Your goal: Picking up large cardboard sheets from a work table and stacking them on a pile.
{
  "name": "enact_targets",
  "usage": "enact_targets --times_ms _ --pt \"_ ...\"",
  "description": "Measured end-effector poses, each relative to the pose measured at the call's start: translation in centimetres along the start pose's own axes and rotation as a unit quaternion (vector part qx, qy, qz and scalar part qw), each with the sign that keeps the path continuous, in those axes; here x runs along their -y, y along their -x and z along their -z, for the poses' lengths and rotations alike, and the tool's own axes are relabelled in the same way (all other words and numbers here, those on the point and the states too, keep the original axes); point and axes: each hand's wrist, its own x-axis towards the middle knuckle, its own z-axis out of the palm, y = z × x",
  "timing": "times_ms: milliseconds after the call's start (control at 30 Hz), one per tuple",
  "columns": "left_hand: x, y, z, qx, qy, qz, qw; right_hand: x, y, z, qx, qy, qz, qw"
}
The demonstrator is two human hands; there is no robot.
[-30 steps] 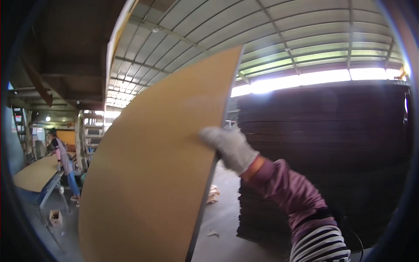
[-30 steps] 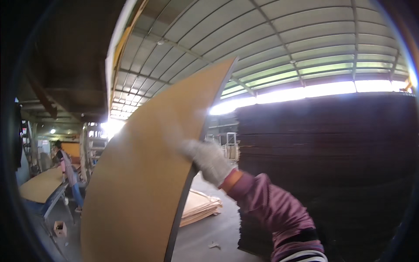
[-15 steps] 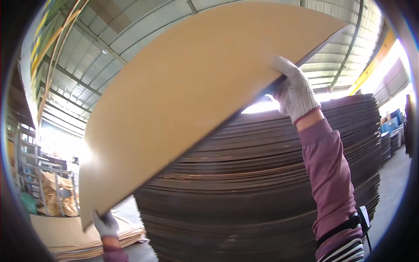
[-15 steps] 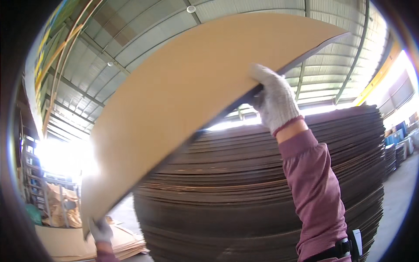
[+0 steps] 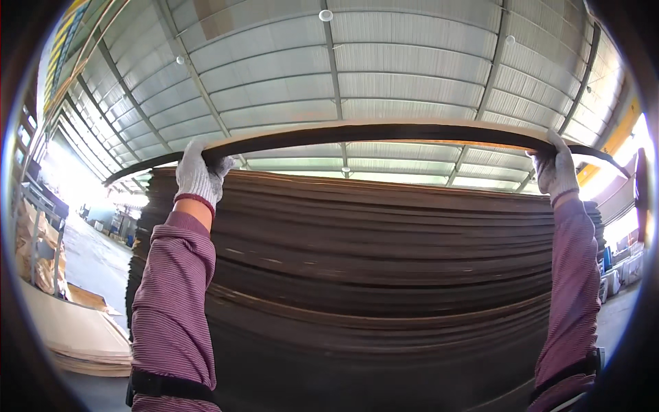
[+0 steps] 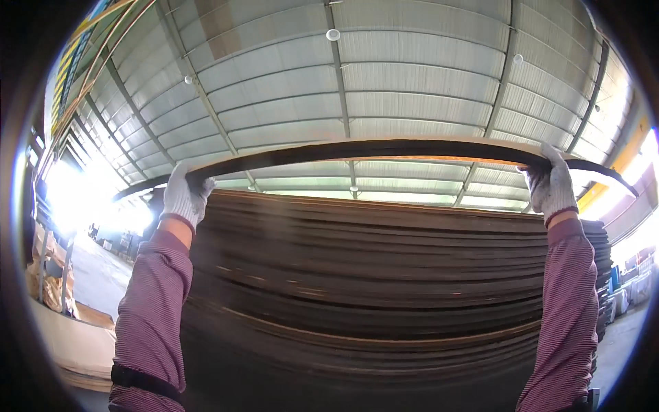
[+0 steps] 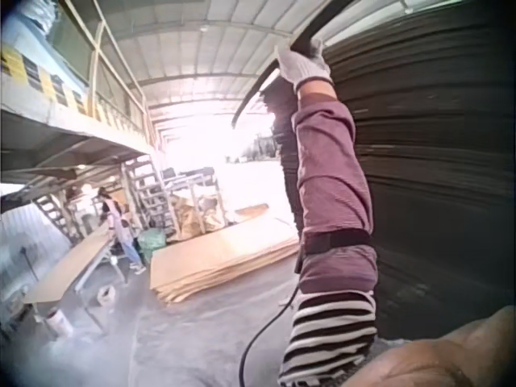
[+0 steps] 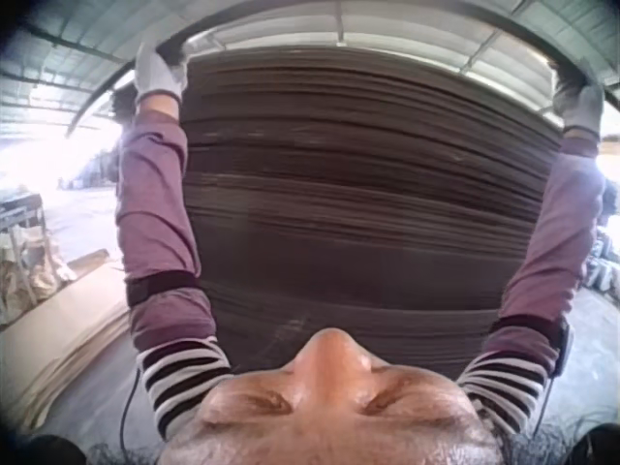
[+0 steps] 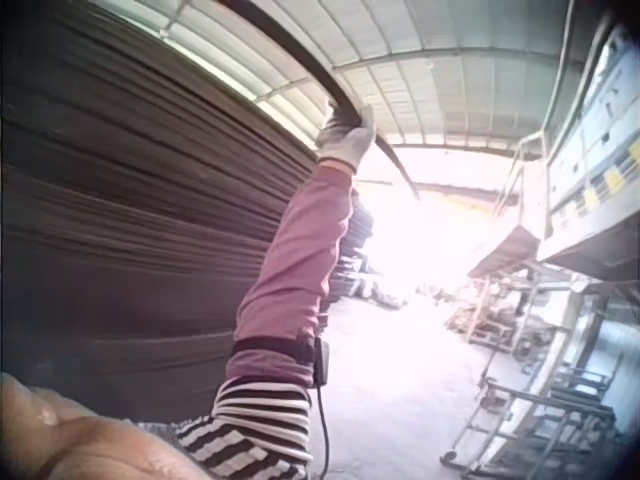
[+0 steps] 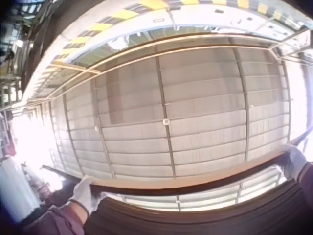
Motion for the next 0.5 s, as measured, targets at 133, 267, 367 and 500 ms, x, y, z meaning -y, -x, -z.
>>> enact_targets --times_ms 133,267,367,500 --pt "3.4 -0.2 -3.7 0.028 -0.104 0.011 0.994 -0.8 -1.6 4.5 -0.046 0.028 -0.052 0.997" --pt "3.7 -0.1 -4.6 -0.056 -0.347 -0.080 0.933 -2.8 1.1 5.8 -0.092 0.094 -0.009 0.991" --pt "2.1 -0.9 -6.1 -0.051 -0.665 -0.175 0.724 -0.4 3.9 1.6 -0.151 0.334 0.003 0.930" --pt "5.5 4.0 -9.2 0.072 -0.777 -0.414 0.468 -4.0 6.7 -6.7 0.018 0.639 0.451 0.623"
